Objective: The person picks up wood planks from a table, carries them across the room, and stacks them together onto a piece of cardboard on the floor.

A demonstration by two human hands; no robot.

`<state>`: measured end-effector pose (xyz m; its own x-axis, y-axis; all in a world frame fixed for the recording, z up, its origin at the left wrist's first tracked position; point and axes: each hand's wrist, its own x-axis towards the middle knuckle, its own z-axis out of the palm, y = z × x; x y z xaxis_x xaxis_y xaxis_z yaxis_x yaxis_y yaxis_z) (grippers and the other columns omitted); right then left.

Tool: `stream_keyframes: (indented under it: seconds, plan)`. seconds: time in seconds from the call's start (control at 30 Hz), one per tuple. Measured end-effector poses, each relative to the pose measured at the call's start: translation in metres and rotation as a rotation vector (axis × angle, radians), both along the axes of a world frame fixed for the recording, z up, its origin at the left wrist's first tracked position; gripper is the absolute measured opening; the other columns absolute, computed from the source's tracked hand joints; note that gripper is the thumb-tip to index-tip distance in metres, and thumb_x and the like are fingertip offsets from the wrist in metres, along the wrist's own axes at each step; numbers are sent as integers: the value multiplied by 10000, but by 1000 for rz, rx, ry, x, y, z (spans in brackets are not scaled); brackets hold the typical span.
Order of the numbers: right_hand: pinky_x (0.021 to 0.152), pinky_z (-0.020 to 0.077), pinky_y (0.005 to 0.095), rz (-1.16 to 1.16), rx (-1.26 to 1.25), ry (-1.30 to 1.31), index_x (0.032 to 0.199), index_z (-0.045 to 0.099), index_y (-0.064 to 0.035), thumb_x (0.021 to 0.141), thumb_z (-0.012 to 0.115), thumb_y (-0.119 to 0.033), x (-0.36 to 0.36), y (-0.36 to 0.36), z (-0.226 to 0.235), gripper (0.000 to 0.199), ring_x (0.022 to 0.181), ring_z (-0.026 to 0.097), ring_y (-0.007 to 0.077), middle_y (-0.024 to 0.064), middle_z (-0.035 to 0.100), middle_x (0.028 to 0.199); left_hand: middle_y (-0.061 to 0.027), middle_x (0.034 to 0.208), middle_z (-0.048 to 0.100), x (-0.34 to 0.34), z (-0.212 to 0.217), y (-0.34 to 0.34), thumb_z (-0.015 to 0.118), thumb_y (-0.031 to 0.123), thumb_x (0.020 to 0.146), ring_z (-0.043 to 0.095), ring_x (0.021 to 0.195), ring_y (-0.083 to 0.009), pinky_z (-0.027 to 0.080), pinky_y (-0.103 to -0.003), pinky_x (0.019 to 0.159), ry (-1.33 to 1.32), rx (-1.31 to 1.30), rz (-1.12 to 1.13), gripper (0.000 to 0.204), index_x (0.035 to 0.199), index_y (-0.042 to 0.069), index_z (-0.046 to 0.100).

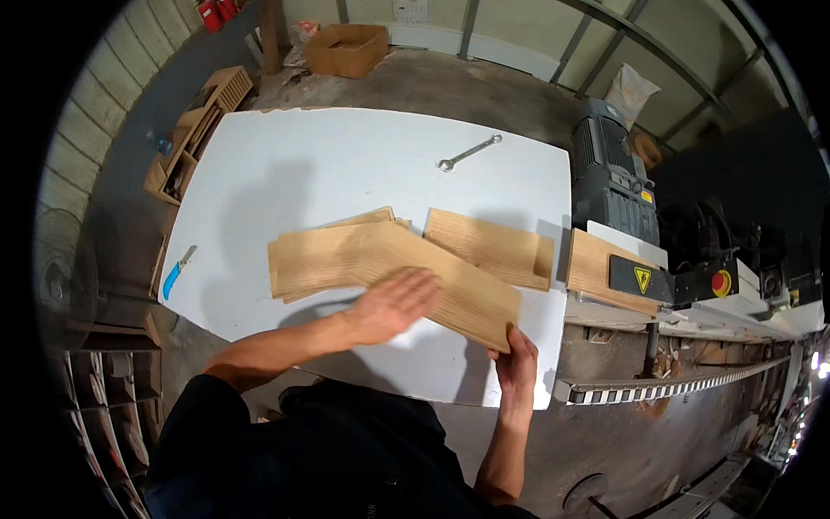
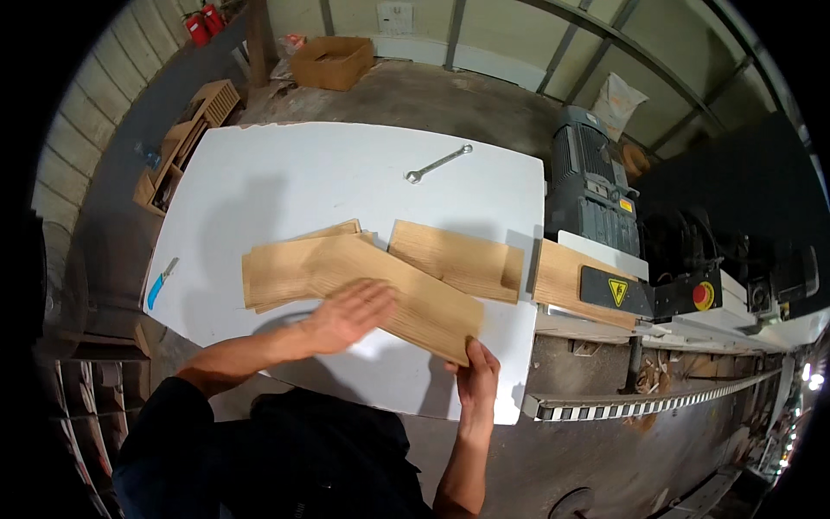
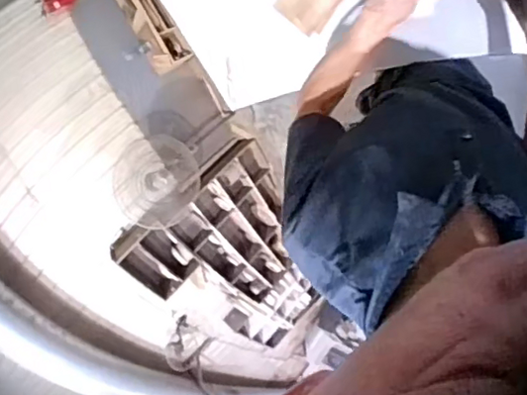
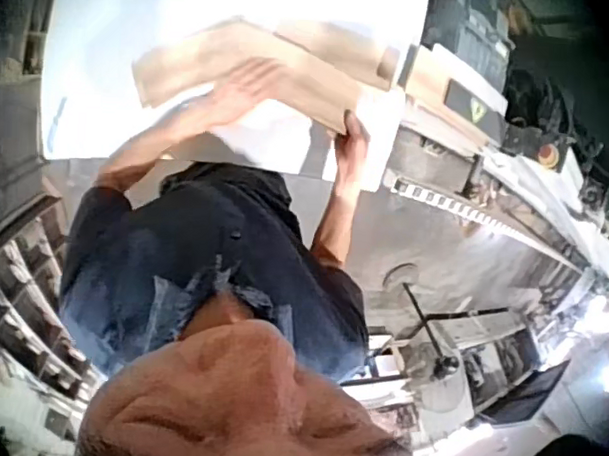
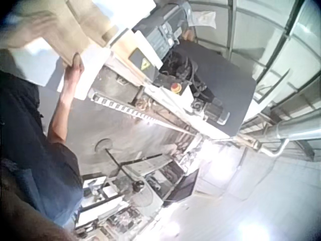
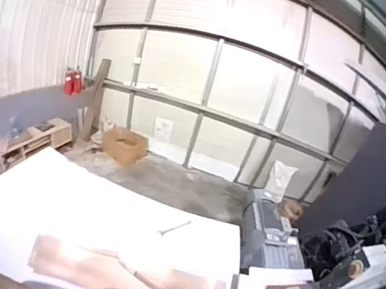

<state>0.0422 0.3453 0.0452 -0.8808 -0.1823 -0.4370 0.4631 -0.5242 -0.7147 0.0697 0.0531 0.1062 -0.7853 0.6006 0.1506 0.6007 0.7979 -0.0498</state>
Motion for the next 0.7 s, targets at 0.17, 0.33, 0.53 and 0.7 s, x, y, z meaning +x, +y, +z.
stream_keyframes:
  seconds: [0.17,0.33,0.53,0.7]
  plan:
    - [667,519,295,-3,1229,815,1186,569,70,856,683,-288,-77,-24,-19,500,719,652,241,228,653,1054,-173,1274,570,18,10,-70,574,-42,709,543,1191,-326,418,-433,1031,64,229,246,524,1232,-18,564]
    - [1079,275,565,647,1672,1105,1445,279,-18,630,834,-389,-153,-54,3,1053,1357,272,440,242,225,1509,-194,1186,616,51,-30,-120,616,-56,696,593,1093,-362,469,-409,974,197,345,495,505,1199,-20,592]
    - [1106,178,597,1159,1668,1030,1469,203,-152,438,822,-351,-178,-87,24,1219,1360,217,439,220,289,1444,-258,1326,472,83,-43,-129,746,209,741,441,1232,-412,354,-508,1047,62,281,499,599,1235,-55,533]
    - [1087,273,514,1003,1709,884,1445,238,-65,455,830,-329,-156,-72,22,1184,1287,316,415,215,350,1382,-367,1321,332,97,-92,-157,809,368,678,361,1244,-429,314,-512,1054,49,592,1236,990,1375,-105,289]
